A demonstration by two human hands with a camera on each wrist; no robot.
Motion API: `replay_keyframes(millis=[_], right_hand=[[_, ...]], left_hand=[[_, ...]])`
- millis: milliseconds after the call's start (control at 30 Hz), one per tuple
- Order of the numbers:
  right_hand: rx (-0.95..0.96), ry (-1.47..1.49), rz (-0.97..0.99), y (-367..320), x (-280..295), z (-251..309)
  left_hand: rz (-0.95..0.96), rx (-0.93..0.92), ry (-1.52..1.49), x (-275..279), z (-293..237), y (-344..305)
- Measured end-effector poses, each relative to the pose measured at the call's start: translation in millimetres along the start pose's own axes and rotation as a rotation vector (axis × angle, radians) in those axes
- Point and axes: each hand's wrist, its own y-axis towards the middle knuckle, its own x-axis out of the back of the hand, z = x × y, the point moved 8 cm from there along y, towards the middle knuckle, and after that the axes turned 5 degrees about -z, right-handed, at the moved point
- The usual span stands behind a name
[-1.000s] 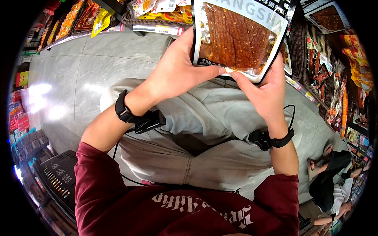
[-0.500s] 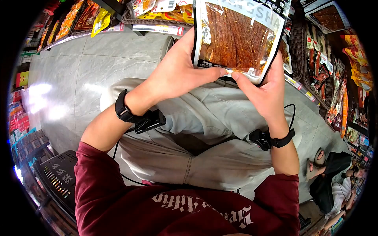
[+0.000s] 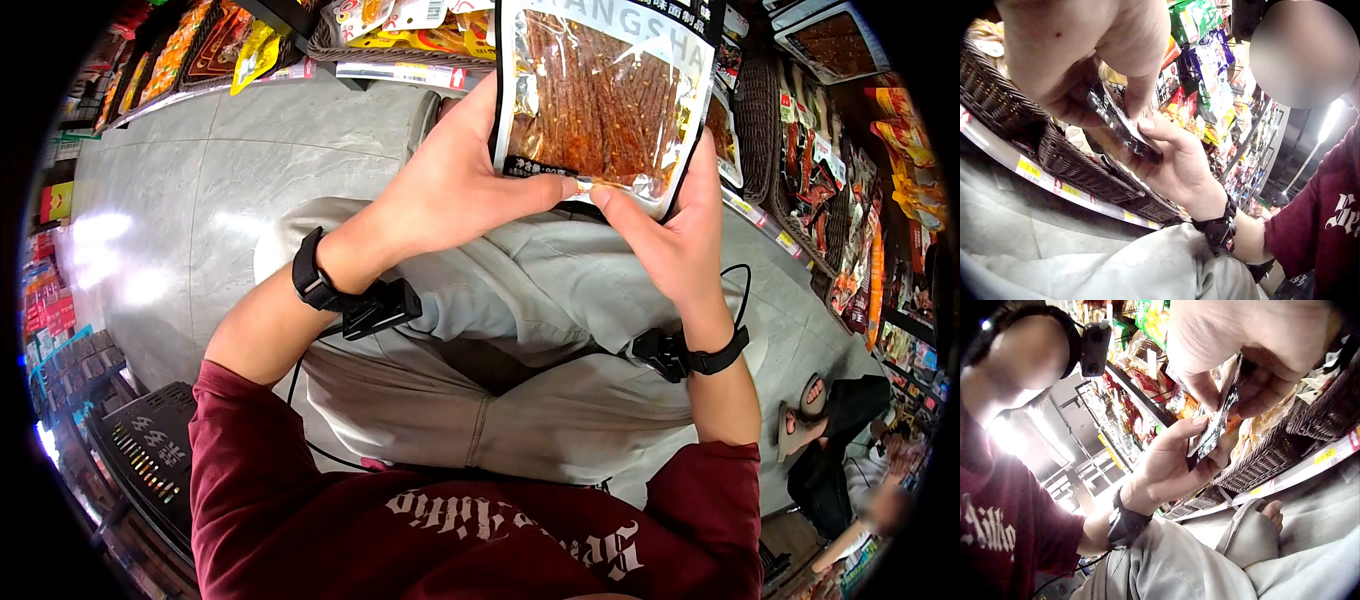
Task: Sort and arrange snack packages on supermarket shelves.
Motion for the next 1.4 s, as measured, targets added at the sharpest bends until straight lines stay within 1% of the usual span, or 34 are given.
replay_keyframes(millis=[233, 433, 500, 667, 733, 833, 1400], right_hand=[[-0.01, -0.011, -0.014, -1, 2, -4], [-0.016, -0.021, -0.01, -1, 3, -6], [0.014, -0.066, 0.014, -2, 3, -5], [-0.008, -0.036, 0.028, -3, 4, -5], [-0.016, -0.026, 0.029, -3, 3, -5], [-0.017, -0.016, 0.035, -4, 2, -3], [-0.03, -0.042, 0.033, 0, 2, -5]], left_hand=[[0.015, 0.009, -0.064, -2, 3, 0], [0.021, 0.034, -0.057, -2, 7, 0], [0.022, 0.032, -0.045, -1, 5, 0], [0.026, 0.031, -0.05, -2, 7, 0], [-0.011, 0.051, -0.123, 0, 10, 0], [-0.002, 0.069, -0.123, 0, 11, 0], [0.007, 0.042, -0.138, -2, 9, 0]])
